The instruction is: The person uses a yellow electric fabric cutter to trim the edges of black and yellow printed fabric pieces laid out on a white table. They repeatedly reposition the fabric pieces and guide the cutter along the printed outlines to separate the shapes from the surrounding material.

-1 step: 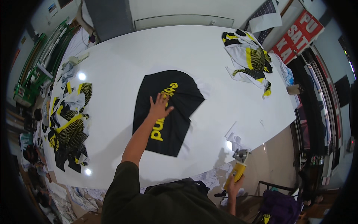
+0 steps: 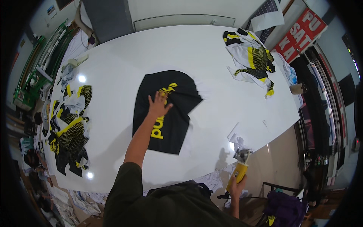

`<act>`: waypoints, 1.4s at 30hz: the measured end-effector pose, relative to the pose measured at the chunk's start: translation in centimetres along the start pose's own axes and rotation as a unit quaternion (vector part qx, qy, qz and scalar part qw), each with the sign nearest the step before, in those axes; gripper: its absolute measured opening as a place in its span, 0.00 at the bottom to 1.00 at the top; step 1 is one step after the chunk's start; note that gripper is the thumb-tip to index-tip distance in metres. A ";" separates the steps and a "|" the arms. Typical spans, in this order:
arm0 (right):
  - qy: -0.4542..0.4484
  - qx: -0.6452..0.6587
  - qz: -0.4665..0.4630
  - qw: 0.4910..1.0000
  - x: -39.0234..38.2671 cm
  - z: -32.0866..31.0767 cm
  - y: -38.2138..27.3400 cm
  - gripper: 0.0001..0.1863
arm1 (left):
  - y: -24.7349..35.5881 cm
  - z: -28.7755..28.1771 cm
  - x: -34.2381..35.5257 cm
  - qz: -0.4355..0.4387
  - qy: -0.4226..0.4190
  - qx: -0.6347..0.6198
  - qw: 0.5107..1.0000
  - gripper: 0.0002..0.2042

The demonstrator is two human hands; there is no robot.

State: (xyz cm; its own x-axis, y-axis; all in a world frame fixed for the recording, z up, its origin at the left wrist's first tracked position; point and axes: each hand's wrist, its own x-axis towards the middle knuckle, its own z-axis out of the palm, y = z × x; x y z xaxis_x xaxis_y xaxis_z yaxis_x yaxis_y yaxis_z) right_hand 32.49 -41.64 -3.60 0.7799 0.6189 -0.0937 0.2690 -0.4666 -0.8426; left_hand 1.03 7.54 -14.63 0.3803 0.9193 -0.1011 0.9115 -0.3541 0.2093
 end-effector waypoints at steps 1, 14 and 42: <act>-0.008 -0.004 -0.009 1.000 0.3 0.6 -0.6 0.25 | -0.6 -1.0 1.6 -0.041 -0.006 -0.007 0.999 0.43; -0.270 -0.169 -0.060 0.946 1.6 7.3 -7.3 0.32 | -2.0 -1.8 -13.6 -0.234 -0.062 -0.090 0.966 0.63; -0.267 -0.253 -0.116 0.923 -11.7 10.8 -5.8 0.30 | 0.7 -1.5 -31.6 -0.098 -0.155 -0.048 0.982 0.67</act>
State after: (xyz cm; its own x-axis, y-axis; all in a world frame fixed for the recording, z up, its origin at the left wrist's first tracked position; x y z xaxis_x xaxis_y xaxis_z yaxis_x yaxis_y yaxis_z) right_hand 15.73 -39.36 -3.32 0.3151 0.8993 -0.3033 0.7290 -0.4339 -0.5294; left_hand -10.58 -21.55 -9.82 0.2417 0.8668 -0.4361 0.9587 -0.1438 0.2454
